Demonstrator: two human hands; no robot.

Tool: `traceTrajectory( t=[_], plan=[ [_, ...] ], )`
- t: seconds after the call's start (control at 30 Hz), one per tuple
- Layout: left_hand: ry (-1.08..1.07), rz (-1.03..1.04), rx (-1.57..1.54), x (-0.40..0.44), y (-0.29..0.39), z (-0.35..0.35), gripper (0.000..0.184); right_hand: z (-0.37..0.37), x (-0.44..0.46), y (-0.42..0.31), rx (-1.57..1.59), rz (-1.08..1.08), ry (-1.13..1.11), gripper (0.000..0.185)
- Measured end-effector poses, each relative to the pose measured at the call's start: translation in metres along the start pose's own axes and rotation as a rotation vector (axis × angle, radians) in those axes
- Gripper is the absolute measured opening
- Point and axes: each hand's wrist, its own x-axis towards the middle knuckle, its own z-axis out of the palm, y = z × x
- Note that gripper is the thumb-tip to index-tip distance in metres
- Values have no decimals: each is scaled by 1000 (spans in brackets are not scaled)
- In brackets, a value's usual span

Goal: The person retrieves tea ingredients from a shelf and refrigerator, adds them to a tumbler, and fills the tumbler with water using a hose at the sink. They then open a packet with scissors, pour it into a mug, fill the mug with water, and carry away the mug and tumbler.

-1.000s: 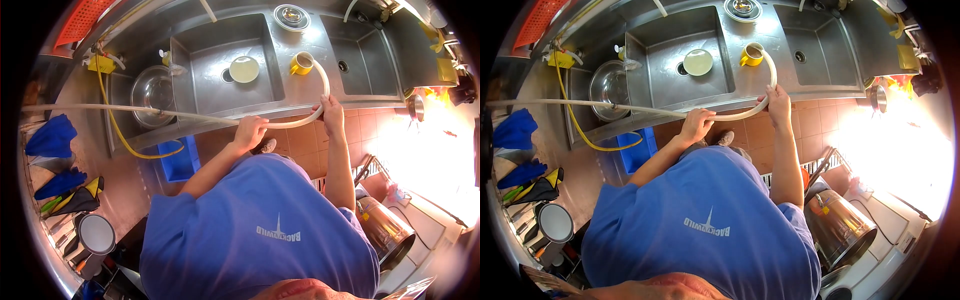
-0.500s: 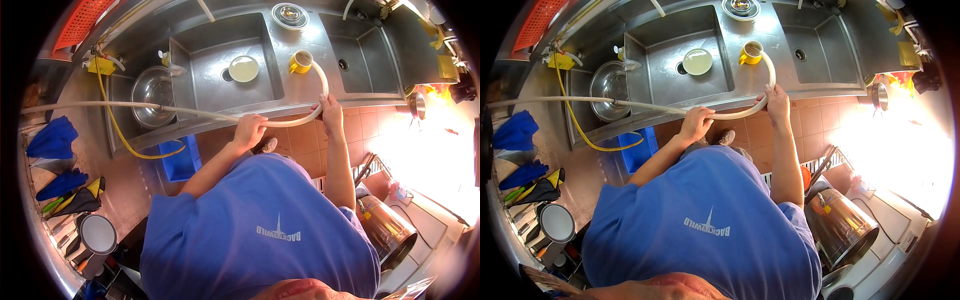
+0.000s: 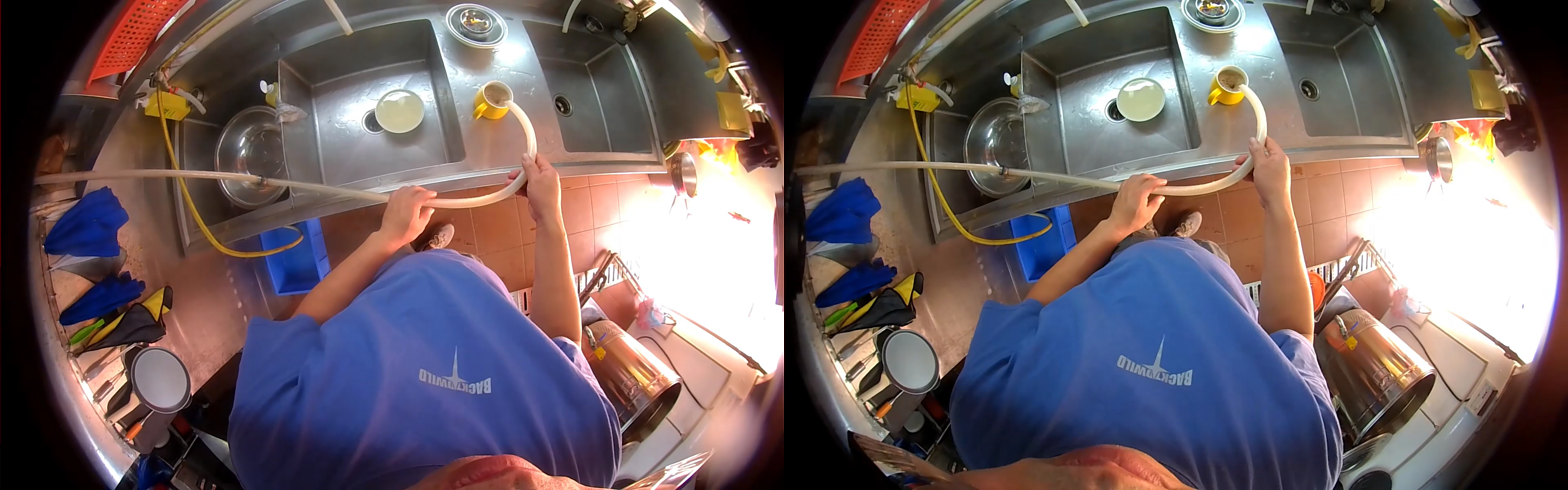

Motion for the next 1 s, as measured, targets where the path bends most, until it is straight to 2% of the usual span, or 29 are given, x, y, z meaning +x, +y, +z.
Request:
traceTrajectory(
  t=[0.23, 0.47, 0.57, 0.63, 0.73, 0.77, 0.8, 0.83, 0.9, 0.93, 0.97, 1.0],
  plan=[
    [-74, -73, -12, -2, 1, -4, 42, 2, -1, -4, 14, -3, -7, 23],
    [7, -52, -12, -2, -1, -12, 44, 3, 0, -3, 28, -14, 17, 26],
    [38, -128, -7, -5, -13, -32, 41, 8, 2, -4, 31, -25, 26, 26],
    [66, -263, -100, -7, -28, -62, 38, 14, 0, -6, 39, -42, 36, 26],
    [258, -455, 20, -8, -48, -151, 30, 34, -3, -5, -19, -85, 64, 26],
    [324, -562, -22, -8, -55, -192, 30, 43, -1, -2, -42, -111, 75, 25],
    [479, -596, -114, -13, -74, -233, 33, 53, 0, 2, -65, -136, 81, 24],
    [561, -622, 40, -15, -89, -284, 34, 64, 2, 4, -65, -144, 58, 24],
    [909, -406, -59, -14, -126, -399, 29, 90, 10, 9, -93, -161, 92, 23],
    [998, -339, 65, -8, -122, -459, 28, 102, 16, 18, 39, -158, 99, 20],
    [1081, -380, 175, -3, -111, -511, 30, 101, 10, 29, -251, -258, 63, 25],
    [1170, -172, 219, -9, -135, -575, 32, 119, 10, 9, -724, -162, -11, 28]
  ],
)
